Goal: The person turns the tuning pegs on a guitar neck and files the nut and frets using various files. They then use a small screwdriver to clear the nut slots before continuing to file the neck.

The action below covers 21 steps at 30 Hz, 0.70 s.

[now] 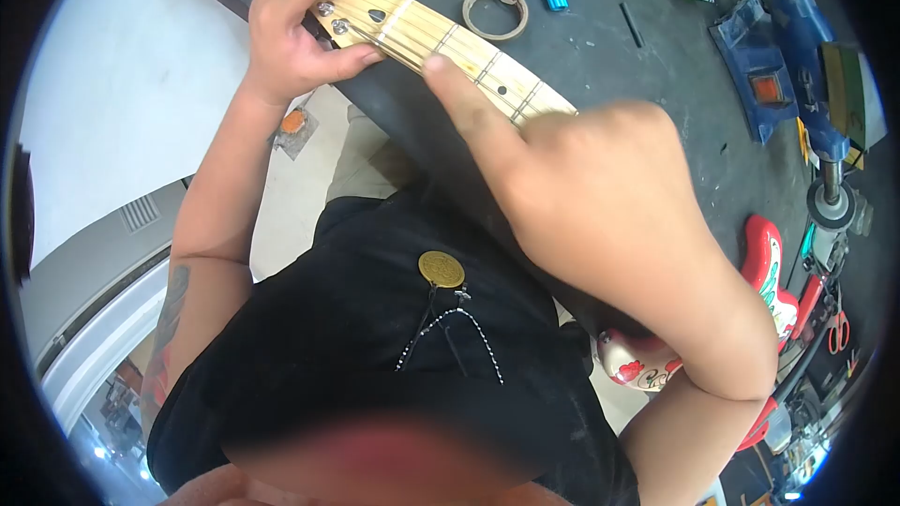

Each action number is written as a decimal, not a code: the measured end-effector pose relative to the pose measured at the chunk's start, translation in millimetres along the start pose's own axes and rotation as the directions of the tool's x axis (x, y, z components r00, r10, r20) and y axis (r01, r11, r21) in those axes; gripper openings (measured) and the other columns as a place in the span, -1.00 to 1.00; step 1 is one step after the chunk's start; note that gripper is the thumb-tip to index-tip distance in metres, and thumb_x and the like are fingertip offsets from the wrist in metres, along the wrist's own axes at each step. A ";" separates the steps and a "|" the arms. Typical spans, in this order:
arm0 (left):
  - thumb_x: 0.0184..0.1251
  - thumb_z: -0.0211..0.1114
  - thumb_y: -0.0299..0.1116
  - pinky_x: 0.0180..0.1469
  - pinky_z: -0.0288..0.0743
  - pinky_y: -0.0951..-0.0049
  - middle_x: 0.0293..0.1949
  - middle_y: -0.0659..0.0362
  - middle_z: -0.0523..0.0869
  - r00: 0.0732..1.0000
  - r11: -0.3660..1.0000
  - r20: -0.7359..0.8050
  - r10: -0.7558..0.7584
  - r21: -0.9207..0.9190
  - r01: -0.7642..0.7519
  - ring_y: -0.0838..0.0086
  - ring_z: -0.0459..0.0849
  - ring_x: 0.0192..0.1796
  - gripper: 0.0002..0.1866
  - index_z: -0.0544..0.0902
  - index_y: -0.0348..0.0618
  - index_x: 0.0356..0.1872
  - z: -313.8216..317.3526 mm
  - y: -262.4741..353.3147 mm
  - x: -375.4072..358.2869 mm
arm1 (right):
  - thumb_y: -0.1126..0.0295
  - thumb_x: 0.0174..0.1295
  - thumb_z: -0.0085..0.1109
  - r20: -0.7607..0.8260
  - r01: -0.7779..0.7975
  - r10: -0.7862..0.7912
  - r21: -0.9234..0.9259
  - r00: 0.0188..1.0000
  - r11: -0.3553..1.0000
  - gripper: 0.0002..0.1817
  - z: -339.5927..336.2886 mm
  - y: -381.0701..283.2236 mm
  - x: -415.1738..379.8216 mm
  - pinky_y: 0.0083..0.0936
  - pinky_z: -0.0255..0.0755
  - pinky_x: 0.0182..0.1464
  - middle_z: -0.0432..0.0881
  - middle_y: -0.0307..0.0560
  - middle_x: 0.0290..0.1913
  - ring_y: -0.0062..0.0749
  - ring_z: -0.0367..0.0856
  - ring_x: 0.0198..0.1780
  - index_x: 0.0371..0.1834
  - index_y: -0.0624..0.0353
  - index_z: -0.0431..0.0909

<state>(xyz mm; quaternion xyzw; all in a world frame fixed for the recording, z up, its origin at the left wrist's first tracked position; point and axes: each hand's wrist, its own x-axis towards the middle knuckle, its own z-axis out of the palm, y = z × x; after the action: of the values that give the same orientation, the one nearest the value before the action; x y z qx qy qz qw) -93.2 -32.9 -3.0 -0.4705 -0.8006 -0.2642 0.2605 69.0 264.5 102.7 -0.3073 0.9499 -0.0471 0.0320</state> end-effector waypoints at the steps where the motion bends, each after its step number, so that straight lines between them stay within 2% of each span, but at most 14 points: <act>1: -0.22 0.81 0.15 0.26 0.49 0.02 0.21 -0.04 0.87 1.000 0.999 -0.025 0.012 -0.033 -0.013 -0.01 0.79 0.13 -0.18 0.82 -0.17 0.07 3.2 -2.5 -1.1 | 0.55 0.18 0.37 -0.002 0.006 -0.006 -0.002 1.000 1.000 -0.09 -1.1 -0.2 -4.1 -0.20 0.38 -0.48 0.54 -0.21 -0.59 -0.21 0.58 -0.60 0.75 0.01 0.54; 3: -0.22 0.81 0.16 0.26 0.49 0.02 0.21 -0.04 0.87 0.999 0.999 -0.053 0.010 -0.050 -0.013 -0.01 0.78 0.13 -0.18 0.82 -0.17 0.07 -0.9 -2.6 -3.5 | 0.54 0.17 0.38 0.021 -0.016 0.016 -0.026 1.000 1.000 -0.08 -1.8 1.3 -10.5 -0.19 0.37 -0.48 0.53 -0.21 -0.60 -0.20 0.56 -0.61 0.74 0.01 0.54; 4: -0.22 0.81 0.16 0.26 0.48 0.03 0.22 -0.04 0.86 1.000 1.000 -0.021 -0.014 -0.024 0.014 0.00 0.78 0.14 -0.17 0.82 -0.17 0.07 -3.8 1.4 -3.0 | 0.54 0.17 0.38 0.028 -0.015 0.016 -0.018 0.999 1.000 -0.08 2.1 0.2 -6.6 -0.19 0.37 -0.48 0.53 -0.21 -0.60 -0.20 0.56 -0.61 0.74 0.01 0.54; 7: -0.22 0.81 0.18 0.26 0.48 0.03 0.22 -0.04 0.86 1.000 1.000 0.006 -0.002 -0.007 0.002 0.01 0.78 0.15 -0.16 0.82 -0.18 0.07 -1.6 1.9 -0.1 | 0.55 0.16 0.38 -0.037 -0.002 0.001 -0.014 0.999 1.000 -0.08 7.1 0.5 2.4 -0.18 0.36 -0.48 0.52 -0.20 -0.61 -0.18 0.54 -0.61 0.73 0.00 0.56; 13: -0.19 0.80 0.20 0.28 0.48 0.03 0.22 -0.04 0.86 0.998 0.999 0.039 -0.040 0.017 0.039 0.00 0.78 0.15 -0.16 0.82 -0.20 0.07 -5.4 6.6 -1.0 | 0.54 0.15 0.39 0.010 -0.013 0.013 -0.008 1.000 1.000 -0.08 2.5 -1.4 -4.9 -0.18 0.37 -0.48 0.52 -0.19 -0.61 -0.17 0.55 -0.60 0.73 0.01 0.57; 16: -0.21 0.81 0.18 0.28 0.47 0.03 0.22 -0.05 0.86 1.000 1.000 0.011 0.004 -0.019 -0.003 -0.01 0.78 0.14 -0.16 0.82 -0.19 0.07 -5.2 0.3 -0.1 | 0.55 0.15 0.39 -0.068 0.022 -0.023 -0.015 0.997 1.000 -0.08 5.8 0.7 2.7 -0.18 0.38 -0.47 0.52 -0.19 -0.61 -0.17 0.55 -0.61 0.73 0.02 0.55; 19: -0.21 0.82 0.17 0.28 0.47 0.03 0.22 -0.06 0.86 1.000 1.000 0.003 -0.019 -0.011 0.019 -0.01 0.78 0.14 -0.17 0.82 -0.19 0.07 -5.2 3.7 0.3 | 0.54 0.16 0.39 0.013 -0.010 0.011 -0.049 1.000 0.999 -0.08 3.9 -1.2 -8.6 -0.17 0.39 -0.46 0.53 -0.18 -0.61 -0.18 0.55 -0.61 0.74 0.04 0.54; 21: -0.21 0.83 0.16 0.29 0.47 0.02 0.23 -0.06 0.86 0.999 1.000 0.017 -0.026 -0.010 0.027 -0.01 0.78 0.14 -0.17 0.81 -0.18 0.07 -3.6 3.8 -0.1 | 0.54 0.16 0.40 -0.038 0.014 -0.014 -0.003 0.999 1.000 -0.07 8.0 -0.7 3.9 -0.17 0.40 -0.46 0.53 -0.18 -0.61 -0.19 0.55 -0.61 0.75 0.05 0.52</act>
<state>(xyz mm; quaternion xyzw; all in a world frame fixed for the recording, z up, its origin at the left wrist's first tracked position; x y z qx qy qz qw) -89.2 -33.7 0.2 -0.4635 -0.8075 -0.2678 0.2476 67.0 261.1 94.7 -0.3128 0.9483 -0.0519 0.0130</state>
